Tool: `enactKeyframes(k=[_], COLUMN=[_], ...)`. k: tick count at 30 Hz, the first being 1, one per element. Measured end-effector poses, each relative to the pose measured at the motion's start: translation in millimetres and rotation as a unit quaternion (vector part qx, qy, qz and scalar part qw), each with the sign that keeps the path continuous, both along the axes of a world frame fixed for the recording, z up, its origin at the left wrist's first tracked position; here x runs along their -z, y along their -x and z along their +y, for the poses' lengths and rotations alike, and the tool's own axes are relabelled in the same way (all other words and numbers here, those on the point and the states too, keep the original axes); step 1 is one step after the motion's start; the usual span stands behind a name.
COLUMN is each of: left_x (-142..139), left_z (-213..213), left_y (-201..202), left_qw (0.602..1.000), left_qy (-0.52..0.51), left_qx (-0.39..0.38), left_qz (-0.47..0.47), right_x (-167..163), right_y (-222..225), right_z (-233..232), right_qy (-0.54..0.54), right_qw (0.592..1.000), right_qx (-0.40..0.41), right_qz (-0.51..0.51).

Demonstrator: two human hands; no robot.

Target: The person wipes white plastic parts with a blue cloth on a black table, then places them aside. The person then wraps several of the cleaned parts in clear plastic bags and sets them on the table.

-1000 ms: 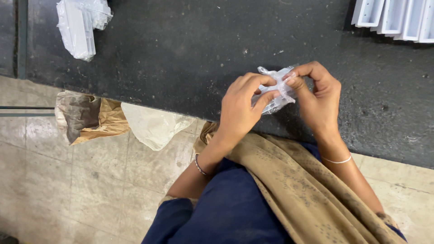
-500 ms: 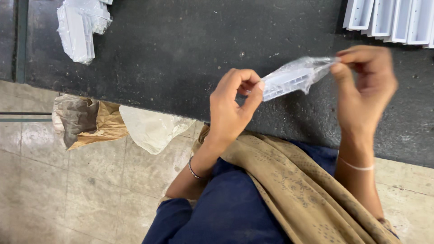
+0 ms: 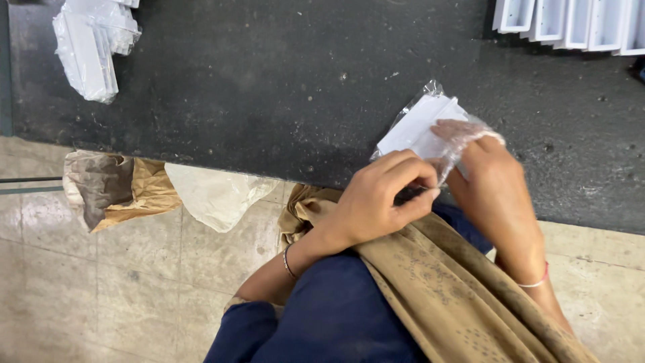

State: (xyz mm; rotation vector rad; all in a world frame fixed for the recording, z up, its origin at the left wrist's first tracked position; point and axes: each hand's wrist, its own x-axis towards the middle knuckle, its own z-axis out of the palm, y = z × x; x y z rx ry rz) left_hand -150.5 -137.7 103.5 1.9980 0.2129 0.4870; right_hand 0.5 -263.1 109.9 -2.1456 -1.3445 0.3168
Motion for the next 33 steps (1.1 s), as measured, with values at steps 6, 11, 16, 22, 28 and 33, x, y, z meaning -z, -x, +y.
enactKeyframes(k=[6,11,16,22,28,33], left_x=[24,41,58,78,88,84], left_z=[20,32,30,35,38,45], left_y=[-16,-31,-37,-32,-25,-23], left_qw=[0.988,0.984,0.987,0.938,0.844,0.866], left_qy=[0.054,0.04,0.05,0.324,0.527,0.479], left_qx=[-0.14,-0.149,-0.142,-0.113,-0.097,-0.142], left_qz=[0.041,0.085,0.057,0.045,0.013,-0.035], right_x=[11,18,20,9,7,12], right_y=[-11,-15,-18,-23,-20,-20], right_z=[-28,-37,-33,-22,-8,-7], right_qy=[0.015,0.044,-0.045,-0.069,-0.106,-0.127], right_qw=[0.997,0.968,0.955,0.979,0.957,0.918], right_qx=[0.066,0.15,0.084,-0.029,-0.055,-0.02], right_qz=[0.023,0.196,0.281,0.19,0.264,0.374])
